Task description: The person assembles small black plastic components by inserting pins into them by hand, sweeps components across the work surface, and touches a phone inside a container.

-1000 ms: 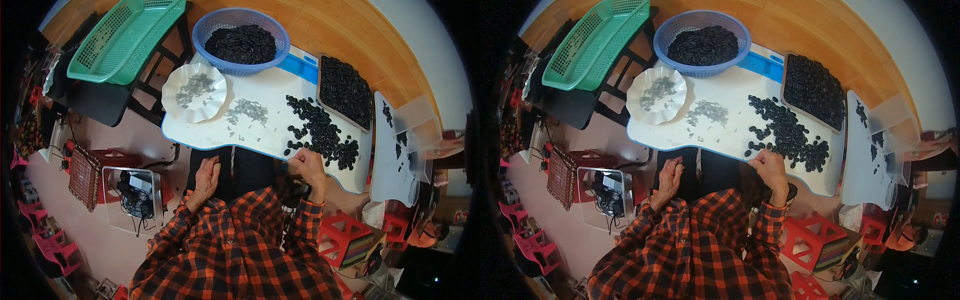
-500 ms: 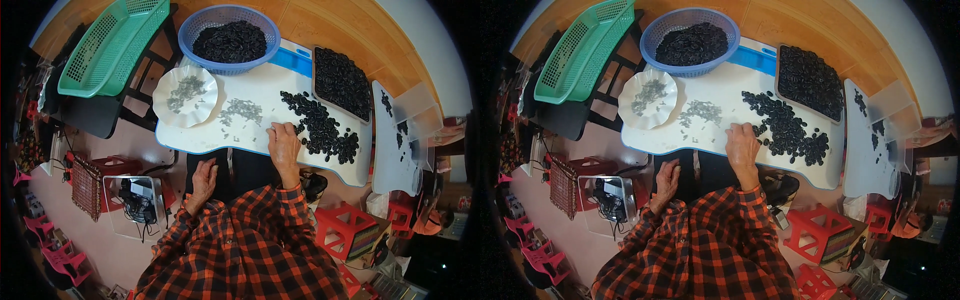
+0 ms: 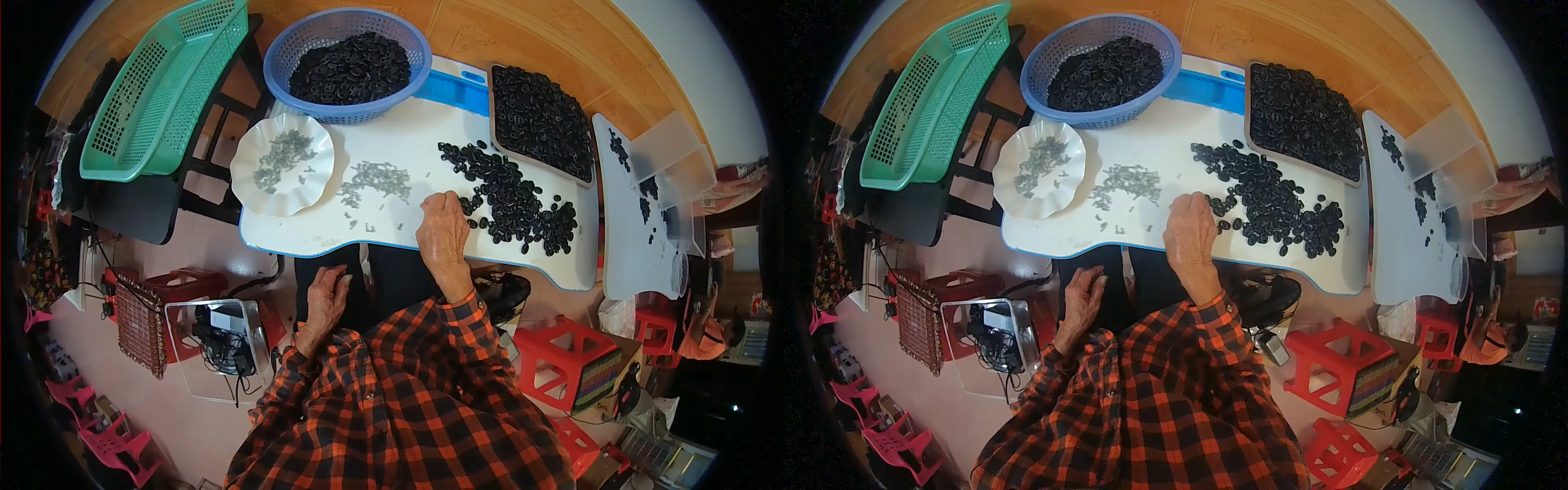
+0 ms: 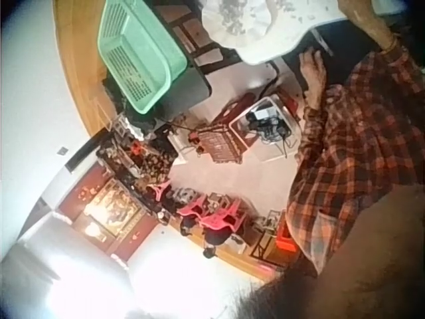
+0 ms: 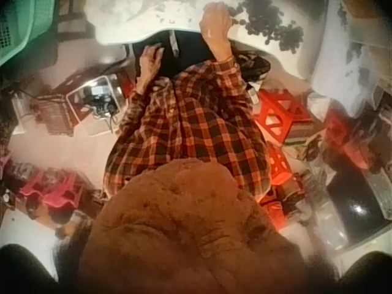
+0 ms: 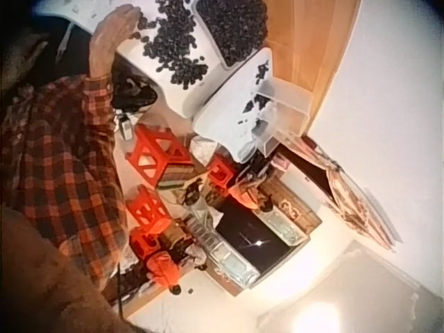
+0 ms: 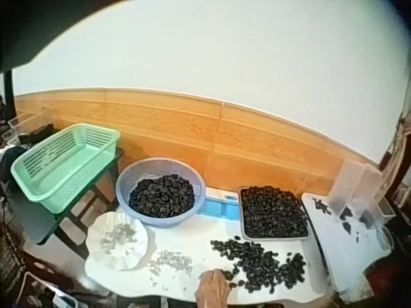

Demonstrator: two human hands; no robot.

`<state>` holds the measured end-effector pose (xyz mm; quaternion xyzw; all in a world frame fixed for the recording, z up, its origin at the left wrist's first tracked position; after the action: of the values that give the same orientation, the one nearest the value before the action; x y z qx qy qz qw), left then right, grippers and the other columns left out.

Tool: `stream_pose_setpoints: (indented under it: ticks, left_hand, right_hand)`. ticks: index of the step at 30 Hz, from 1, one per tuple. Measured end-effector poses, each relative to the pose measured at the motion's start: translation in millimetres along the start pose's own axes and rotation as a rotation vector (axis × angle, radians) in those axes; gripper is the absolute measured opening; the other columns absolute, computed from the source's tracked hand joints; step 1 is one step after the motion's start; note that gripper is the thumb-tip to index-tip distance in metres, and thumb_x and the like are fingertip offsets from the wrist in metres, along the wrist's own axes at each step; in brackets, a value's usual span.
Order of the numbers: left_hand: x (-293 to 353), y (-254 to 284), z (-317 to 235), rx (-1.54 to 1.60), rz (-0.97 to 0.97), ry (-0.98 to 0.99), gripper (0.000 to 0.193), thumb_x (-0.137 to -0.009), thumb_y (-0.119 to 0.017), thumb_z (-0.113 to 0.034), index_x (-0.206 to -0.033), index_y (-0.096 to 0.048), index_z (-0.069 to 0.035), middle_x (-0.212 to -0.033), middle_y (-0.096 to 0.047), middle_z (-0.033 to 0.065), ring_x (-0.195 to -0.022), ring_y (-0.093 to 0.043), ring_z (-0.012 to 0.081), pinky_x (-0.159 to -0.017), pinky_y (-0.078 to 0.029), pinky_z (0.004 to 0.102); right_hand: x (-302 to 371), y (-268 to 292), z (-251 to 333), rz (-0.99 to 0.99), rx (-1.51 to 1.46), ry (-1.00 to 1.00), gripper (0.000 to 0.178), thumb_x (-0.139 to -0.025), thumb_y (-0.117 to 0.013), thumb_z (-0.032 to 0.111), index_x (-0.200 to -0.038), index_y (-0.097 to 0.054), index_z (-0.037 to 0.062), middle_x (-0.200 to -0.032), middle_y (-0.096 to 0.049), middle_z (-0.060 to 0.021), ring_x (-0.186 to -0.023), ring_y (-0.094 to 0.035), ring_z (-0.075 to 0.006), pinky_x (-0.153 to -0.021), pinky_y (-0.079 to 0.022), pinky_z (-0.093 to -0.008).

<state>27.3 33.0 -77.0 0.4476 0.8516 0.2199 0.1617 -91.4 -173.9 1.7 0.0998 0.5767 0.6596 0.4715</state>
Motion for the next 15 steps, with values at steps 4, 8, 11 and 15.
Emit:
stream_pose_setpoints:
  ticks: [4, 8, 11, 15]
  left_hand:
    - [3.8, -8.0, 1.3, 0.365, 0.071, 0.151, 0.018, -0.090, -0.058, -0.008, -0.103, -0.062, 0.003, -0.085, -0.058, 0.0083, -0.069, -0.060, 0.0133, -0.059, -0.050, 0.0255]
    - [-1.4, -0.3, -32.6, 0.595, 0.079, 0.194, 0.016, -0.092, -0.056, -0.007, -0.102, -0.062, 0.004, -0.088, -0.058, 0.0056, -0.075, -0.061, 0.0097, -0.065, -0.052, 0.0219]
    - [-7.1, 3.5, -56.9, 0.756, 0.111, 0.133, 0.014, -0.091, -0.055, -0.005, -0.101, -0.062, 0.004, -0.091, -0.057, 0.0059, -0.078, -0.061, 0.0107, -0.068, -0.052, 0.0213]
    - [-7.8, 3.9, -64.3, 0.783, 0.162, 0.098, 0.014, -0.091, -0.056, -0.003, -0.101, -0.062, 0.005, -0.093, -0.056, 0.0067, -0.079, -0.061, 0.0110, -0.069, -0.052, 0.0211]
  right_hand:
    - [20.2, 14.3, 14.6, 0.089, -0.274, -0.041, 0.008, -0.078, -0.052, -0.002, -0.085, -0.053, 0.0007, -0.083, -0.052, -0.0172, -0.073, -0.055, -0.0368, -0.063, -0.046, -0.0442]
    - [53.7, 17.4, 34.7, 0.369, -0.828, -0.101, 0.016, -0.085, -0.061, 0.003, -0.099, -0.054, -0.0018, -0.078, -0.061, -0.0099, -0.059, -0.058, -0.0133, -0.054, -0.046, -0.0256]
    - [65.9, 19.4, 45.0, 0.563, -1.069, -0.332, 0.018, -0.087, -0.060, 0.003, -0.102, -0.053, -0.0020, -0.078, -0.062, -0.0071, -0.060, -0.056, -0.0083, -0.052, -0.046, -0.0225]
    - [66.3, 19.0, 44.0, 0.584, -1.138, -0.371, 0.021, -0.088, -0.059, 0.005, -0.105, -0.051, -0.0029, -0.075, -0.062, -0.0060, -0.058, -0.055, -0.0070, -0.051, -0.044, -0.0202]
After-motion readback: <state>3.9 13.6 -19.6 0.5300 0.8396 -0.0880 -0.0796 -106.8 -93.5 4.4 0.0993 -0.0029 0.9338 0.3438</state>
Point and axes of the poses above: each hand's wrist, its own x-axis away from the middle knuckle, its own y-axis out of the back of the hand, z = x × y, the point moved 3 cm from there along -x, towards the middle knuckle
